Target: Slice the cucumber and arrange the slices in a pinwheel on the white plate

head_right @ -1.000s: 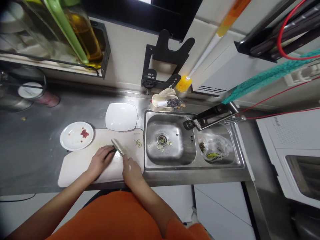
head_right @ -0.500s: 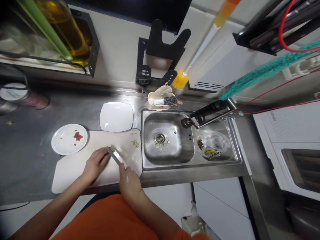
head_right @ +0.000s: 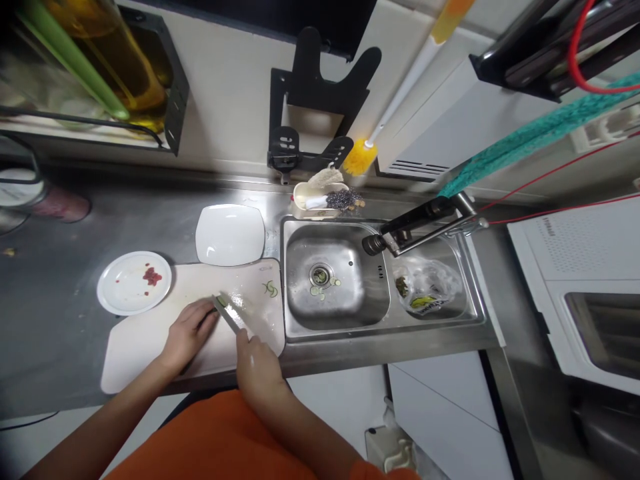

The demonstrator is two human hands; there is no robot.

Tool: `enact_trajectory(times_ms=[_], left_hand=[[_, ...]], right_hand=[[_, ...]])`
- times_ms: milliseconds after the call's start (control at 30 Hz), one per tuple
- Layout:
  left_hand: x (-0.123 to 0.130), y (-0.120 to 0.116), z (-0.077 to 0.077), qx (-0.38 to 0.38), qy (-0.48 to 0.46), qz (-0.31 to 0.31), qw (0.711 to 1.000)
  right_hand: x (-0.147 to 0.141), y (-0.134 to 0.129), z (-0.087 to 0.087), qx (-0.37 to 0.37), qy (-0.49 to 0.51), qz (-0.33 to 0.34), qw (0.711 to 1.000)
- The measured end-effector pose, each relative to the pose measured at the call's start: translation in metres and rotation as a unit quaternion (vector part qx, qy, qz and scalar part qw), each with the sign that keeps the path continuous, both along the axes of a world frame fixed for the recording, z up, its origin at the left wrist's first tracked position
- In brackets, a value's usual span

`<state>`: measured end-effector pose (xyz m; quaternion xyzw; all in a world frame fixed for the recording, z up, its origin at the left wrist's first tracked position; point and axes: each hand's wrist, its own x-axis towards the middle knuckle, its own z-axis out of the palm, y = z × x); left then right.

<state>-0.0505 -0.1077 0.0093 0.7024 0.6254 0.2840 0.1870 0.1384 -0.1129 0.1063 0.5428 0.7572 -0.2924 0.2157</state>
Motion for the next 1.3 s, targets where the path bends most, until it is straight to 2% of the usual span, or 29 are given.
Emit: enact_trajectory(times_ms=[267, 433, 833, 1167, 1300], left_hand=[[0.001, 0.000, 0.001, -0.005, -0.006, -0.003, 1.000], [0.000, 0.000, 0.000, -0.004, -0.009, -0.003, 1.000], [-0.002, 0.001, -0.003, 0.000, -0.016, -0.013, 1.000], [-0.003, 0.001, -0.004, 0.003, -0.019, -0.016, 1.000], [-0.003, 0.001, -0.004, 0.009, -0.015, -0.014, 1.000]], right_hand=[[-0.004, 0.011, 0.007, -0.019, 0.013, 0.002, 1.000], [-0.007, 0.015, 0.005, -0.026, 0.015, 0.004, 1.000], [-0.019, 0.027, -0.011, 0.003, 0.027, 0.021, 0.999], [-0.030, 0.028, -0.039, 0.031, 0.040, 0.003, 0.999], [-0.025, 0.026, -0.039, 0.029, 0.046, -0.003, 0.999]])
